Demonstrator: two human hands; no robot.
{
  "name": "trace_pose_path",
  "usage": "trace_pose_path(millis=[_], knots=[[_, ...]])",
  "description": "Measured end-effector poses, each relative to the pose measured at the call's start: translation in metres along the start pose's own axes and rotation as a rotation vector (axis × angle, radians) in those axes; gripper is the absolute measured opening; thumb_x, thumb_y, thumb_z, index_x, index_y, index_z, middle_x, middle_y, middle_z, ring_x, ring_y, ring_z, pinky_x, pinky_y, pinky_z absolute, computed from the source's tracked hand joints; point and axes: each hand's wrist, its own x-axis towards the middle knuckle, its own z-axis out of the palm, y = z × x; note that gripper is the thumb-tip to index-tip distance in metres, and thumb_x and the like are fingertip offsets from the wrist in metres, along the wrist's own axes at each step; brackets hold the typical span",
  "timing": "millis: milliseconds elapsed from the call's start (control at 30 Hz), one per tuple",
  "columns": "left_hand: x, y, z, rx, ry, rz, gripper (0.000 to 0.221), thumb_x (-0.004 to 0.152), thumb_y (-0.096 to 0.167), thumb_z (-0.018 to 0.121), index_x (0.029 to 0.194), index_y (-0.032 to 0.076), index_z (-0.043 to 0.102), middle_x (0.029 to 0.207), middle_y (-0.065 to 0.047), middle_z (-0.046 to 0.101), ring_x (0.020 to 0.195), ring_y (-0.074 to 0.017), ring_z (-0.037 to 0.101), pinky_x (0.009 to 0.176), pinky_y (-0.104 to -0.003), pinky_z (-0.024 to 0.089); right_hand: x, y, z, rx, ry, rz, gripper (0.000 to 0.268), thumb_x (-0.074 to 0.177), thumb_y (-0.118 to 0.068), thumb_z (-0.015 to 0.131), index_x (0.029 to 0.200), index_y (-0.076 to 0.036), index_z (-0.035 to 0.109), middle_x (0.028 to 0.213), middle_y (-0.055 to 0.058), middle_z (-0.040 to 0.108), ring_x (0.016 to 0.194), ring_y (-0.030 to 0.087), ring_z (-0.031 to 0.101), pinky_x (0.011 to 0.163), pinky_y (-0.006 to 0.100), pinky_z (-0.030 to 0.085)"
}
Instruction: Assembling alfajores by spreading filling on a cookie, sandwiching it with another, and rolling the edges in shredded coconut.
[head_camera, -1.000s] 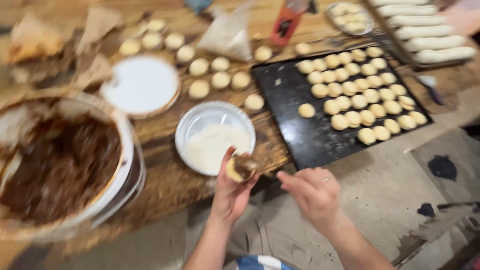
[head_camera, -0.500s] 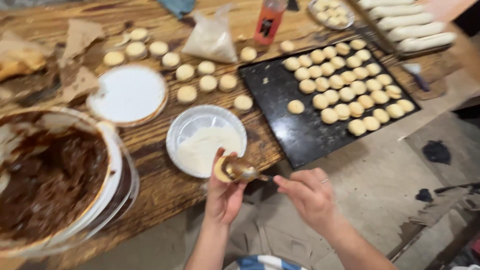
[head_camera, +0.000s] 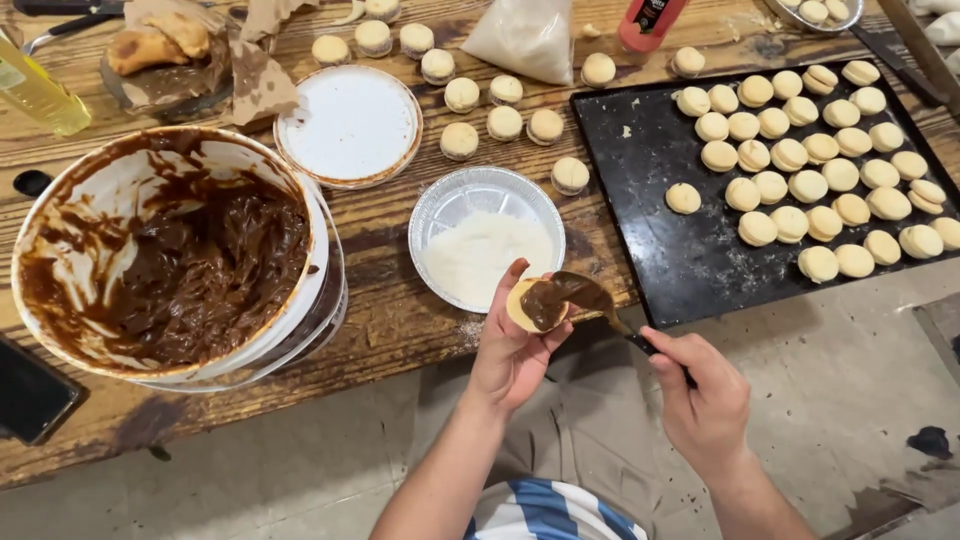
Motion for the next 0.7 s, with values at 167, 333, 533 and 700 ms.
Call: trace_pose_path(millis=[167, 333, 533, 700], knots=[[0.002, 0.0, -0.002, 0.013, 0.02, -0.002, 0.099, 0.082, 0.02, 0.09, 0.16, 0.017, 0.028, 0.145, -0.011, 0.054, 0.125, -0.0338, 0.063, 0.104, -0.043, 0.057, -0.003, -0.001, 0.003, 0.098, 0.02, 0.148, 0.02, 0.103, -0.006, 0.063, 0.121, -0.002, 0.071, 0.076, 0.002, 0.056, 0.066, 0.009, 0.049, 0.06, 0.024, 0.04], [0.002, 0.001, 0.0, 0.025, 0.028, -0.005, 0.103, 0.081, 0.024, 0.091, 0.162, 0.016, 0.027, 0.144, -0.012, 0.056, 0.125, -0.0308, 0.062, 0.104, -0.043, 0.057, 0.006, -0.002, 0.002, 0.008, -0.022, 0.081, 0.021, 0.1, -0.006, 0.067, 0.12, -0.003, 0.071, 0.074, 0.003, 0.056, 0.063, 0.01, 0.047, 0.058, 0.024, 0.039], [0.003, -0.001, -0.004, 0.123, 0.092, -0.015, 0.102, 0.081, 0.012, 0.092, 0.161, 0.017, 0.029, 0.141, -0.011, 0.055, 0.124, -0.0261, 0.06, 0.101, -0.042, 0.055, 0.012, -0.006, 0.002, -0.119, -0.067, -0.083, 0.026, 0.093, -0.004, 0.071, 0.119, -0.007, 0.072, 0.079, 0.006, 0.063, 0.065, 0.019, 0.059, 0.06, 0.031, 0.046], [0.004, 0.001, -0.007, 0.102, 0.122, 0.077, 0.103, 0.077, 0.021, 0.092, 0.16, 0.014, 0.031, 0.146, -0.01, 0.054, 0.128, -0.025, 0.059, 0.104, -0.041, 0.053, 0.017, -0.012, -0.009, -0.276, -0.072, -0.204, 0.035, 0.081, -0.007, 0.077, 0.116, -0.01, 0.074, 0.079, 0.004, 0.066, 0.067, 0.026, 0.06, 0.061, 0.039, 0.046]])
